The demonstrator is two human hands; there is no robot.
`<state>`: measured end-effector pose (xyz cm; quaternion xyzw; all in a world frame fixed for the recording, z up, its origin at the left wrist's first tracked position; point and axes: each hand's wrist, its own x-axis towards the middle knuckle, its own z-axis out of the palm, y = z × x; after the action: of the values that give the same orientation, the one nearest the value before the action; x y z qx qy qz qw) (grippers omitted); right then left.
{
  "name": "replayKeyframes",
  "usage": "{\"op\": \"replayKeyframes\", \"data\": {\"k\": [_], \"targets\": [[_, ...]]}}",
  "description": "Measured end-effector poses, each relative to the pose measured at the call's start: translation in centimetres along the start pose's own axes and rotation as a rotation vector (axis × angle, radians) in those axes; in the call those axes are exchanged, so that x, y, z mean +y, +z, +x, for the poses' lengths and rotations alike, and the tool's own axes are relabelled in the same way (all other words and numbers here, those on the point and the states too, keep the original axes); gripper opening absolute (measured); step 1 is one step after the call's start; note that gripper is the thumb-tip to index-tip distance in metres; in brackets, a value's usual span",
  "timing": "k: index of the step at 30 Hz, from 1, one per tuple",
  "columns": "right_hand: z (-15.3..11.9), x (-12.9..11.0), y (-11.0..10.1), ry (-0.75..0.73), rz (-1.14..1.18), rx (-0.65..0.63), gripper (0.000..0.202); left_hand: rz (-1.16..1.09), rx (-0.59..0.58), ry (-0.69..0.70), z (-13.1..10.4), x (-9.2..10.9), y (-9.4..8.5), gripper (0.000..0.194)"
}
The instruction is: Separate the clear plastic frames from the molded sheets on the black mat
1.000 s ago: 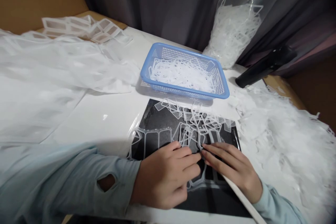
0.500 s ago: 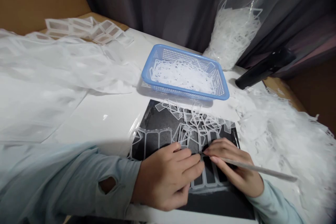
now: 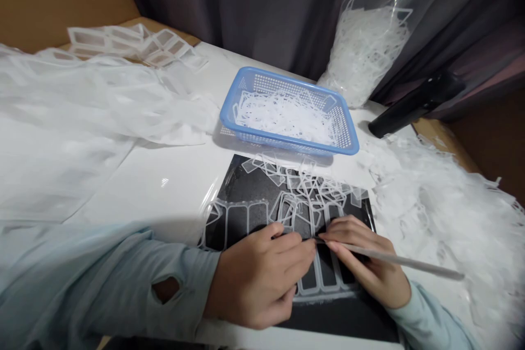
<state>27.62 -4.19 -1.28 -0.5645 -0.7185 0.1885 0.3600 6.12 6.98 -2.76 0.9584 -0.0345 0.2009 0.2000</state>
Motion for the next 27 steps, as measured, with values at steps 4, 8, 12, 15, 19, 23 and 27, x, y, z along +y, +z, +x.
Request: {"op": "replayKeyframes", "data": {"k": [4, 8, 12, 15, 19, 23, 27], "targets": [[-0.1, -0.1, 0.5, 0.048, -0.014, 0.04, 0.014, 0.034, -0.019, -0.014, 0.1, 0.1, -0.1, 0.042], [-0.2, -0.2, 0.7, 0.04, -0.004, 0.063, 0.014, 0.052, 0.0, -0.005, 0.1, 0.1, -0.1, 0.045], [-0.2, -0.5, 0.9, 0.058, -0.006, 0.083, 0.014, 0.059, 0.02, 0.0, 0.1, 0.0, 0.0, 0.045], [-0.1, -0.7, 1.0, 0.053, -0.002, 0.086, 0.016, 0.047, 0.03, 0.007, 0.1, 0.0, 0.0, 0.045], [-0.1, -0.9, 1.1, 0.049, 0.009, 0.076, 0.017, 0.043, 0.025, 0.007, 0.1, -0.1, 0.0, 0.045], [-0.2, -0.9, 1.1, 0.056, -0.013, 0.065, 0.017, 0.036, 0.0, -0.006, 0.1, 0.0, 0.0, 0.047], [0.0, -1.1, 0.9, 0.029, -0.035, 0.044, 0.017, 0.03, -0.012, -0.011, 0.1, 0.1, -0.1, 0.046]]}}
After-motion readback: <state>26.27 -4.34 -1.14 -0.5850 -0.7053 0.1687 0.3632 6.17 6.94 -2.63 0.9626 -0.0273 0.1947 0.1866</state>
